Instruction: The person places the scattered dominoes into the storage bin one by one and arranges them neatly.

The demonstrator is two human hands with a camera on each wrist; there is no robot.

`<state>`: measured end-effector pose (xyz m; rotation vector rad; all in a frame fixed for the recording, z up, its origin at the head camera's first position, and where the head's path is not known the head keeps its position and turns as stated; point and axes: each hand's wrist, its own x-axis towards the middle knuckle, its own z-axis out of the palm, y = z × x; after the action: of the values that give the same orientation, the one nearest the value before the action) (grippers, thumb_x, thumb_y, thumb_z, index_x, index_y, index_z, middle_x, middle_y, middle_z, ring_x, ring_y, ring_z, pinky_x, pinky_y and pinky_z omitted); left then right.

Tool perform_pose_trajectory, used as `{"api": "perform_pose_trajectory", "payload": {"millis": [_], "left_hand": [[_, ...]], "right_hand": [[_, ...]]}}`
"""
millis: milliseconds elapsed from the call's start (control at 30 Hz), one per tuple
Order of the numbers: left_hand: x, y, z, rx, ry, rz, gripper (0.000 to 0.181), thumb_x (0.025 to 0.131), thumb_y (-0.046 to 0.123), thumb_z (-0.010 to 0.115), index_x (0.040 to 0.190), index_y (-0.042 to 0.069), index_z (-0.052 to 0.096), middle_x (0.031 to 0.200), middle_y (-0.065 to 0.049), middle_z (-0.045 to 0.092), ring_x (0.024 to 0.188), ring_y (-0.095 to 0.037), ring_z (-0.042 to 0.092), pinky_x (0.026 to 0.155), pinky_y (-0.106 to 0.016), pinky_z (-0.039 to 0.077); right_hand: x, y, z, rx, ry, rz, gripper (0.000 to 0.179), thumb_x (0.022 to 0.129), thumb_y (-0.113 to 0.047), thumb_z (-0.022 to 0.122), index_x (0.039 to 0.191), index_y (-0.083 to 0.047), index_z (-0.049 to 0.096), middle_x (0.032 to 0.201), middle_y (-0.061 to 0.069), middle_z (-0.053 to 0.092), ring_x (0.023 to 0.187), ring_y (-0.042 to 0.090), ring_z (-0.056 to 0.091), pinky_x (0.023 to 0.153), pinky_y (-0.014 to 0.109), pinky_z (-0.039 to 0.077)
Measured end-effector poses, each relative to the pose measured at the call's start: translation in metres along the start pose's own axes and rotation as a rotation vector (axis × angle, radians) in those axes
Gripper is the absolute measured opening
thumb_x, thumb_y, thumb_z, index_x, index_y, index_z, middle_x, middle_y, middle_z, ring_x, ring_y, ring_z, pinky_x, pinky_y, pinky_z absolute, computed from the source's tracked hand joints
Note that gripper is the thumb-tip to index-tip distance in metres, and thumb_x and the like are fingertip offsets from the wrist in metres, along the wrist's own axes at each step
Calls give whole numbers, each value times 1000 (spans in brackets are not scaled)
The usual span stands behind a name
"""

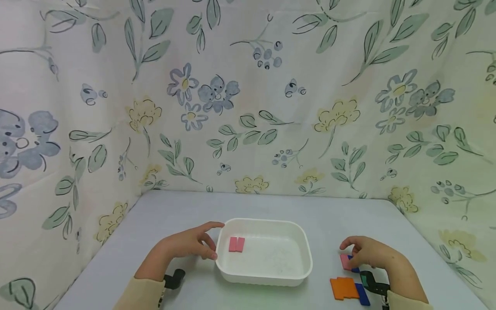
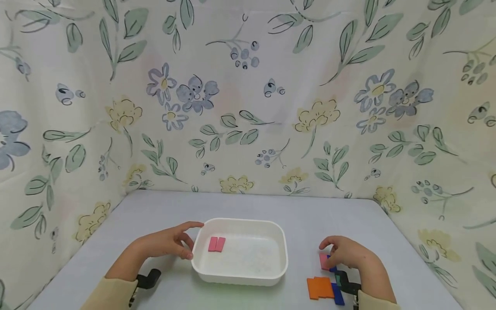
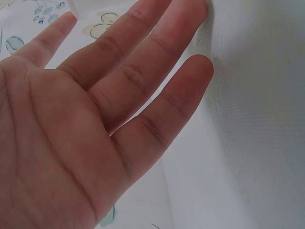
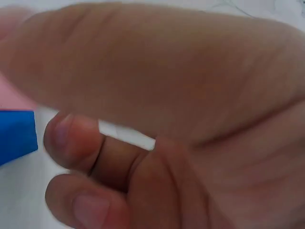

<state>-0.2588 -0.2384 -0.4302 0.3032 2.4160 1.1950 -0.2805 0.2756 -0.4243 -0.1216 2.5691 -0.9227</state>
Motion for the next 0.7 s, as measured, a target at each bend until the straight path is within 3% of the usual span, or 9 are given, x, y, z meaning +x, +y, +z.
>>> {"api": "perform_pose_trajectory", "payload": {"millis": [267, 700], "left_hand": [[1, -1, -1, -10, -16, 5, 85, 80, 27, 86, 151, 31, 39, 104, -3, 66, 91, -25, 60, 83, -53, 45], [1, -2, -1, -17, -23, 27, 85, 81, 27, 86, 151, 30, 39, 103, -3, 66, 89, -24, 61, 82, -52, 44]], "right_hand": [[6, 9, 3, -47, -14, 85, 38, 76, -11, 85, 108, -10, 64, 88, 10, 56, 79, 26, 53, 67, 45, 47], [8, 8, 5, -72, -18, 86, 41, 77, -12, 86, 107, -6, 60, 90, 8, 58, 80, 24, 55, 68, 48, 50]]}}
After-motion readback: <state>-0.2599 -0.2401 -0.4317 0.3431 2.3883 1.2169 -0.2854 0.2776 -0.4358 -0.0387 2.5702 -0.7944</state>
